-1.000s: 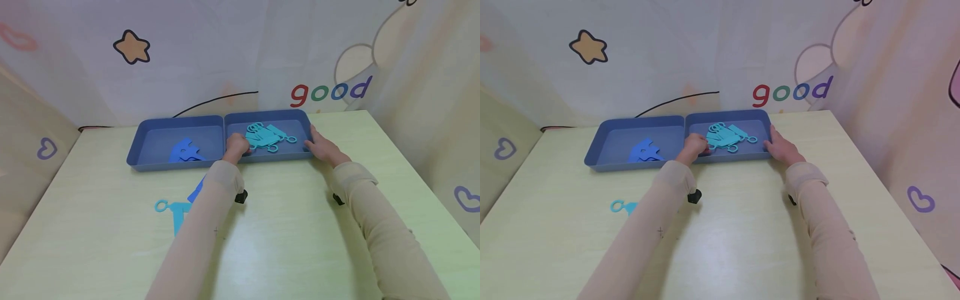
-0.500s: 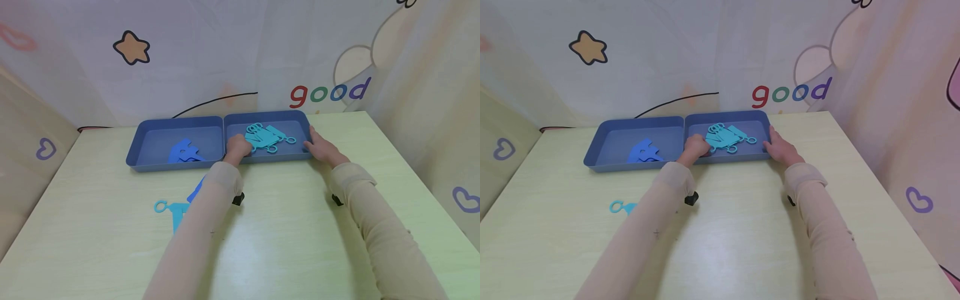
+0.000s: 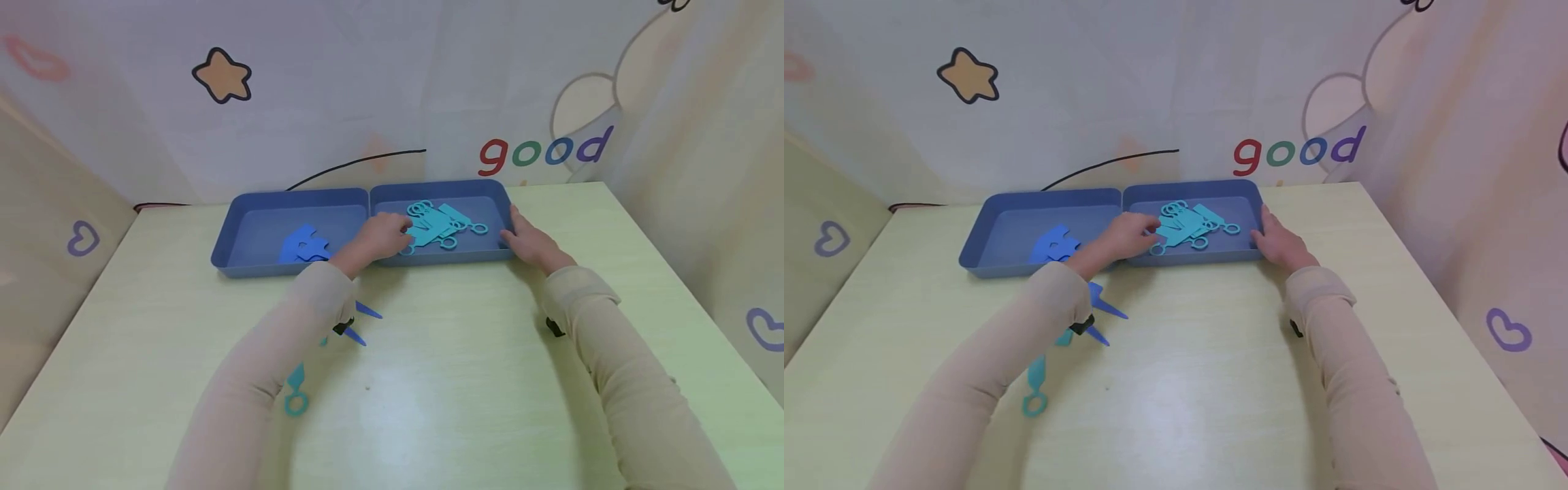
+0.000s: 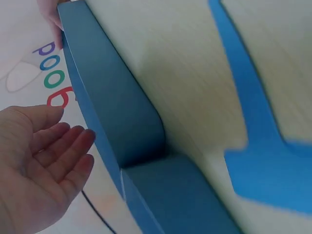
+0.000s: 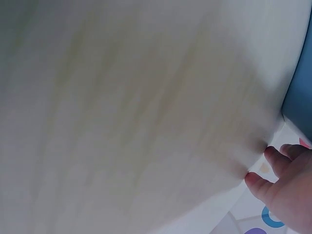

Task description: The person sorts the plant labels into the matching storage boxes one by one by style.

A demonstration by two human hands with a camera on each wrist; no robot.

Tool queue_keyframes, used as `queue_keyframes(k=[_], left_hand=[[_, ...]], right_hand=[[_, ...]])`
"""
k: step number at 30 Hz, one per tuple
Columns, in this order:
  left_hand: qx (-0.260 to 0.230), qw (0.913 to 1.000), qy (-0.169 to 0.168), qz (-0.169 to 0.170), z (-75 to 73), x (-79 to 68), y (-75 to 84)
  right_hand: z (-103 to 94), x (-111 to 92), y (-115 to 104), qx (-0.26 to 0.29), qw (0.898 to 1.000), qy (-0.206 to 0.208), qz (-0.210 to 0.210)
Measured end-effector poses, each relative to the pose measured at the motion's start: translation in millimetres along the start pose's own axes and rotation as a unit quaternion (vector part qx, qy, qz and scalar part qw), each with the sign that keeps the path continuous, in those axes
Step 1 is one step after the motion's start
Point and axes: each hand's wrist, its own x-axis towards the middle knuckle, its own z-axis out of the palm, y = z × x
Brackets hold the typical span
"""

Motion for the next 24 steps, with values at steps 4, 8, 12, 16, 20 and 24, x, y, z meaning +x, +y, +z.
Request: queue_keyframes(k=[4,8,12,16,20,24], left_hand=[[0.04,0.9977,0.016,0.053,-6.8,-15.2,-10.8],[0.061,0.9955,0.011,0.072,-13.4,-33.3,-20.1],[0.083,0.9933,0.005,0.08,-16.7,-51.0,-27.4],[0.099,0.9902,0.007,0.099,-16.2,-66.8,-36.0],[0.109,0.9879,0.003,0.11,-15.0,-81.1,-44.4],[0.116,0.9873,-0.023,0.107,-14.8,-91.3,-51.1]], right_hand=[[-0.3,-0.8,-0.5,-0.001,1.0,-0.003,0.001],[-0.4,-0.4,-0.7,-0.003,1.0,-0.004,0.005],[0.0,0.9,0.3,-0.005,1.0,0.0,0.004],[1.0,1.6,1.2,-0.015,1.0,0.005,0.001],[1.5,2.0,1.5,-0.037,0.999,0.016,-0.01],[1.9,0.8,0.6,-0.058,0.998,0.031,-0.02]])
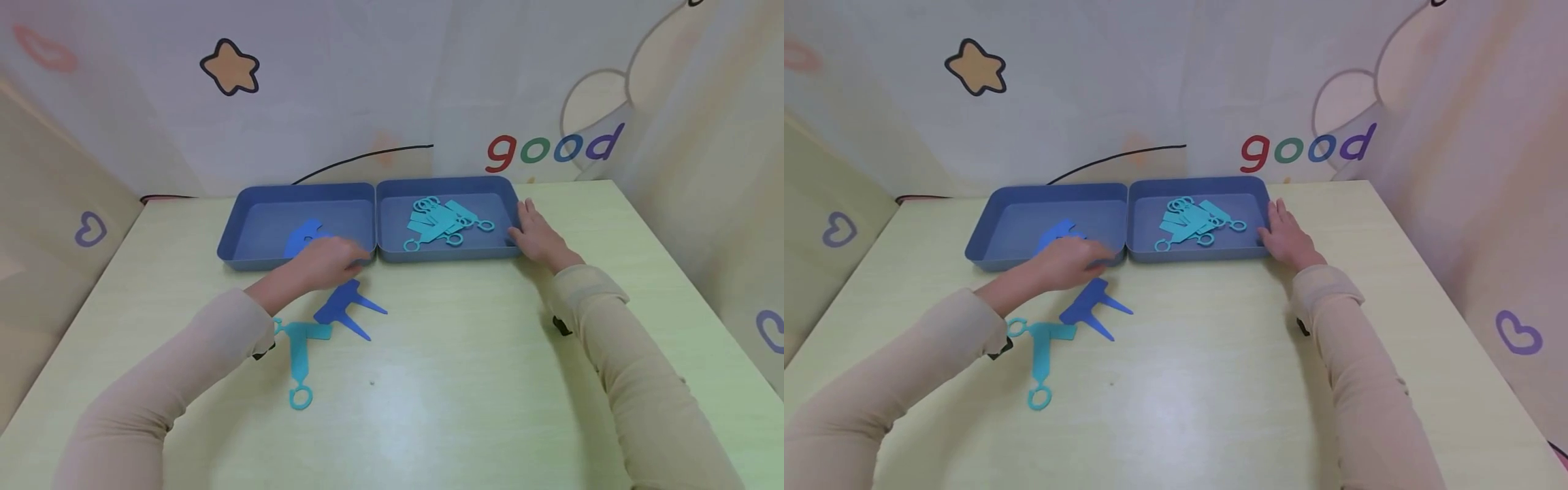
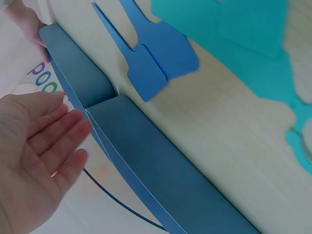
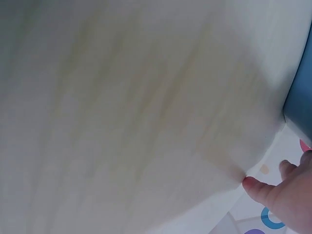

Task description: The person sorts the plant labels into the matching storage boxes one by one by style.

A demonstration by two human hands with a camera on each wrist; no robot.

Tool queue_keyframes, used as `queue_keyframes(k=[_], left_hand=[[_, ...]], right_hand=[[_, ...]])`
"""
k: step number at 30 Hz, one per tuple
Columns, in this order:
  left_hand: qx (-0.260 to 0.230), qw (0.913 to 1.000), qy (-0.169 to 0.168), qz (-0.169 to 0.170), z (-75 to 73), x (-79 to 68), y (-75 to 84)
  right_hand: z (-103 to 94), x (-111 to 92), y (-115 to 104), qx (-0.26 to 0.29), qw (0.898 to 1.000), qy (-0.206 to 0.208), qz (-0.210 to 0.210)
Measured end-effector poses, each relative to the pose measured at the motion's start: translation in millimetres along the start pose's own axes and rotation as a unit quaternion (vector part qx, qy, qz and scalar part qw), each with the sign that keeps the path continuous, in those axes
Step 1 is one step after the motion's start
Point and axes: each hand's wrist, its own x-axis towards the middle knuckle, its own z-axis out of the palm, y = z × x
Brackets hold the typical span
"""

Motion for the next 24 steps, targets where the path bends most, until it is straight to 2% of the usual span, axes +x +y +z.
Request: queue_keyframes(k=[4,8,14,24], left_hand=[[-0.004,0.9989,-0.046,-0.006,1.3,-7.3,-5.8],[-0.019,0.9939,-0.106,-0.025,1.2,-13.4,-13.1],[-0.036,0.9781,-0.195,-0.061,0.6,-24.4,-25.9],[-0.07,0.9531,-0.276,-0.102,5.9,-46.5,-37.0]], right_hand=[[-0.3,-1.1,0.4,-0.019,1.0,0.007,-0.005],[-1.0,-1.8,1.4,-0.034,0.999,0.007,-0.007],[-1.3,-0.8,3.4,-0.041,0.999,0.007,-0.014],[0.1,2.2,2.3,-0.032,0.999,0.008,-0.019]])
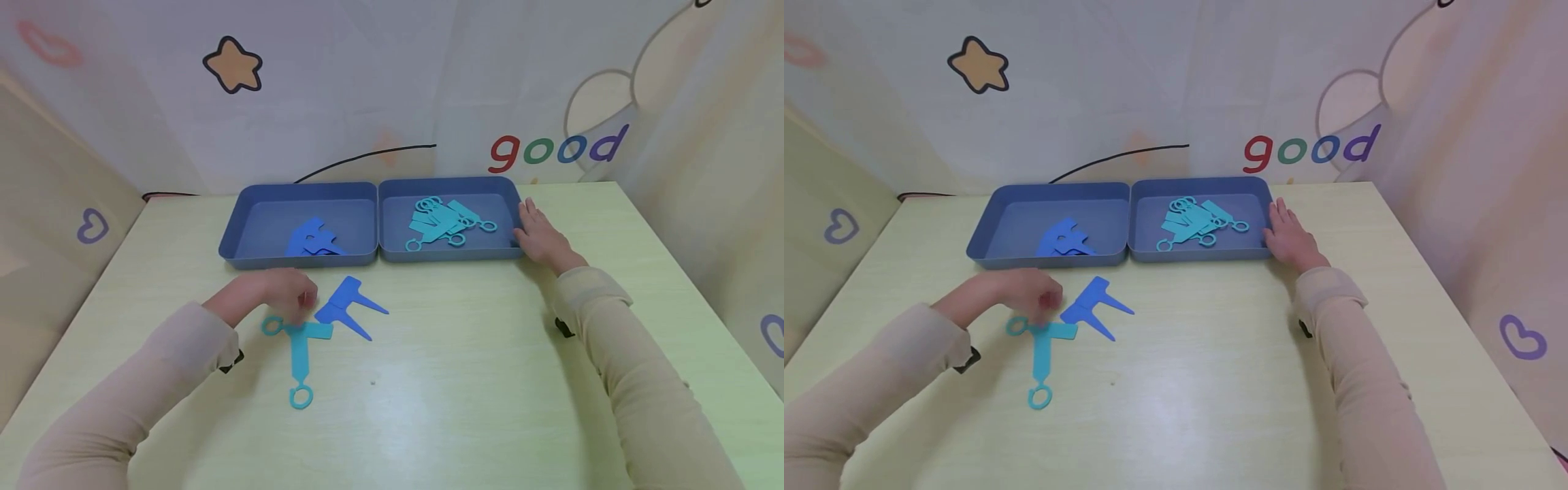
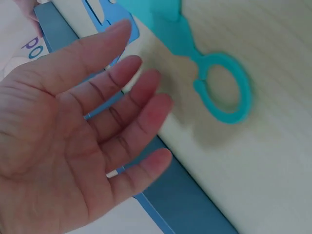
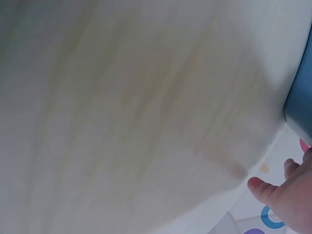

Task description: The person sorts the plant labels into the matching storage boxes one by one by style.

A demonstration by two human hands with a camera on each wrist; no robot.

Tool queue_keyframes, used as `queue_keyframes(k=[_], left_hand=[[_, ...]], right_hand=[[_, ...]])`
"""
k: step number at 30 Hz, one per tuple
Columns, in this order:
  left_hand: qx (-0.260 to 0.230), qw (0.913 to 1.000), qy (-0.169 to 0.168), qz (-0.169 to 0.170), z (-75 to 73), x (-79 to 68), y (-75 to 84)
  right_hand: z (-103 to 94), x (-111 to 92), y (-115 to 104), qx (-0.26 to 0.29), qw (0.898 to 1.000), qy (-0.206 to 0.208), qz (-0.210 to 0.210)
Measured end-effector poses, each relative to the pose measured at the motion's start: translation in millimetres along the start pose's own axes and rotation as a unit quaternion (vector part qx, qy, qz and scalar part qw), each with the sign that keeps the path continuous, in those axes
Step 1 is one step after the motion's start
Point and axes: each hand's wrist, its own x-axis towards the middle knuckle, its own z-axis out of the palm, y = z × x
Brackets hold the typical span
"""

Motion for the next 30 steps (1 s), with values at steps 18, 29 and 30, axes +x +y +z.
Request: queue_keyframes(k=[18,29,30], left_hand=[[-0.021,0.999,0.018,-0.035,27.4,-23.0,-28.0],[-0.039,0.9961,0.076,-0.02,38.8,-26.1,-35.2],[-0.044,0.9957,0.08,-0.02,39.7,-26.2,-35.9]], right_hand=[[-0.5,0.4,-0.8,0.01,1.0,-0.001,-0.002],[-0.6,-1.3,-0.7,0.018,1.0,-0.001,-0.003],[-0.6,-1.1,-0.5,0.019,1.0,-0.003,-0.001]])
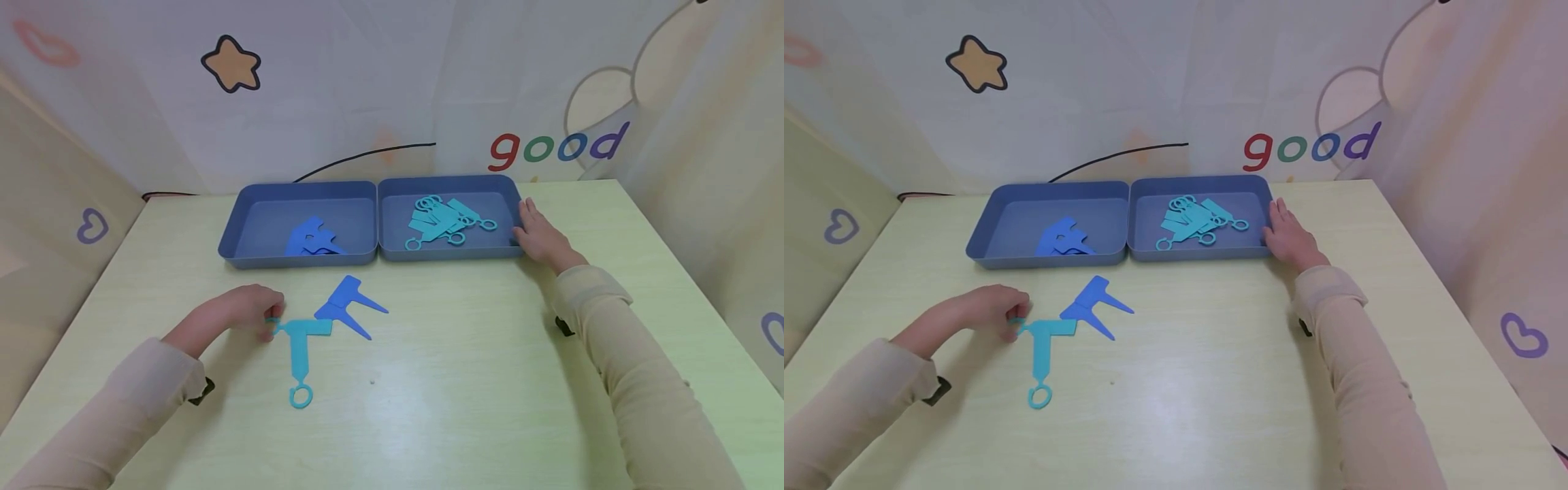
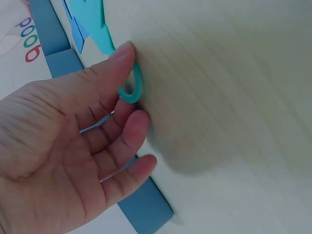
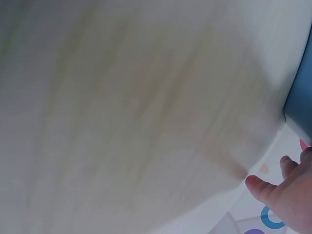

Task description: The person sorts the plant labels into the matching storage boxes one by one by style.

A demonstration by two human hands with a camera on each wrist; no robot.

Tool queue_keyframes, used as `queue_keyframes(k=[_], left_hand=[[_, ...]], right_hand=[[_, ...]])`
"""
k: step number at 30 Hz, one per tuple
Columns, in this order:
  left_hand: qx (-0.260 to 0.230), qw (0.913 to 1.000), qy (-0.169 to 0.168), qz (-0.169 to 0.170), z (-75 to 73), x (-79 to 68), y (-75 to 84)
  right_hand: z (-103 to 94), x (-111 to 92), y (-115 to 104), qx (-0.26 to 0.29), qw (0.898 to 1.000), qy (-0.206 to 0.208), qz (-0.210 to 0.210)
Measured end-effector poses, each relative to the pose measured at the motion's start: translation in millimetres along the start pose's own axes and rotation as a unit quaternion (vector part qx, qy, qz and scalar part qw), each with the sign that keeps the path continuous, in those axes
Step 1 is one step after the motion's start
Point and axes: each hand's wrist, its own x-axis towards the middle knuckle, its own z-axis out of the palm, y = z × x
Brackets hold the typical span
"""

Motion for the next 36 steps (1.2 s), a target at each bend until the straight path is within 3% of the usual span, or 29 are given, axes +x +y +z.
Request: queue_keyframes(k=[10,17,20,24,27,36], left_hand=[[-0.05,0.9985,0.014,0.017,3.6,-1.7,-7.2],[-0.135,0.9892,-0.003,0.057,3.2,0.3,-22.2],[-0.207,0.9764,-0.026,0.055,1.9,0.4,-27.5],[-0.315,0.947,-0.037,0.048,-2.2,-1.9,-31.5],[-0.364,0.9294,-0.031,0.051,-5.8,-2.9,-31.1],[-0.425,0.9031,0.012,0.063,-12.9,8.5,-11.5]], right_hand=[[-0.9,-0.1,0.6,0.003,1.0,-0.006,0.002],[-0.4,0.6,-0.9,0.005,1.0,-0.007,0.006],[-0.6,0.5,-1.5,0.005,1.0,-0.007,0.003],[-0.6,1.1,-1.5,0.004,1.0,-0.007,0.004],[-0.8,1.0,-2.2,0.005,1.0,-0.01,0.007],[-1.0,-0.6,-3.7,0.015,1.0,-0.015,0.018]])
